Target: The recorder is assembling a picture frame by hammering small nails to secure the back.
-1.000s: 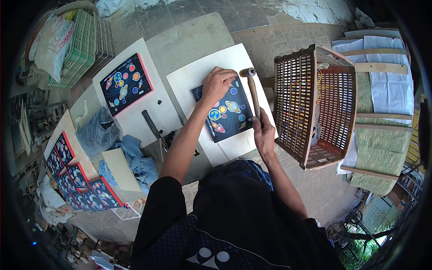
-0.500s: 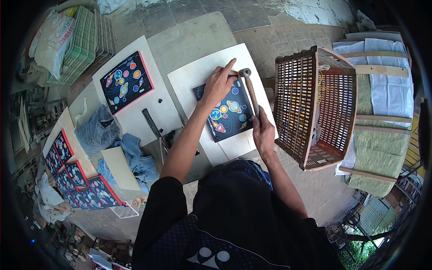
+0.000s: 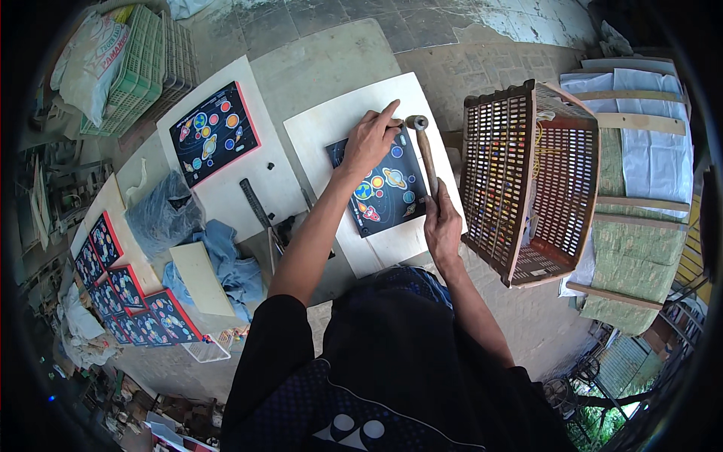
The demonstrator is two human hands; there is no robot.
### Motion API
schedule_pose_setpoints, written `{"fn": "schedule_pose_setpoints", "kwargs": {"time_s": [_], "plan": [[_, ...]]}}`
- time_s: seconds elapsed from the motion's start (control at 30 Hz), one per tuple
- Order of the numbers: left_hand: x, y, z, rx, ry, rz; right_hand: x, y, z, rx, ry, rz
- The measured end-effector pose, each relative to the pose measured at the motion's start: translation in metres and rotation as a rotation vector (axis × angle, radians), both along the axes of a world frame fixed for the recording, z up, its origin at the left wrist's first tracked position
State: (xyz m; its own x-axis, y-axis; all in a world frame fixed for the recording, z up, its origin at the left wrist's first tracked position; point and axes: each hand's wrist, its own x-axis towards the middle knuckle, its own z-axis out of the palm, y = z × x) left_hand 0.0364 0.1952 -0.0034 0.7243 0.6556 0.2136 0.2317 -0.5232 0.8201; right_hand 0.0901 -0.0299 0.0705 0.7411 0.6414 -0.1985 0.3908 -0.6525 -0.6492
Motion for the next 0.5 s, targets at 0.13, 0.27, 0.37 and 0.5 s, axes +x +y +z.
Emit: {"fn": "schedule_pose_setpoints", "kwargs": {"time_s": [0.13,0.27,0.37,0.5], "plan": [[-0.003,0.000,-0.001,0.033,0.002,0.003,0.002,0.001,0.000,-0.088,-0.055,0.054],[-0.001,-0.001,-0.001,0.025,-0.032,0.006,0.002,-0.002,-0.005,-0.010,-0.015,0.001],[-0.001,-0.001,-0.003,0.011,0.005,-0.008,0.005,0.003,-0.001,-0.030,-0.033,0.025],[-0.002,0.000,0.004,0.015,0.017,0.001,0.004,0.002,0.005,-0.017,0.035,0.003]]}}
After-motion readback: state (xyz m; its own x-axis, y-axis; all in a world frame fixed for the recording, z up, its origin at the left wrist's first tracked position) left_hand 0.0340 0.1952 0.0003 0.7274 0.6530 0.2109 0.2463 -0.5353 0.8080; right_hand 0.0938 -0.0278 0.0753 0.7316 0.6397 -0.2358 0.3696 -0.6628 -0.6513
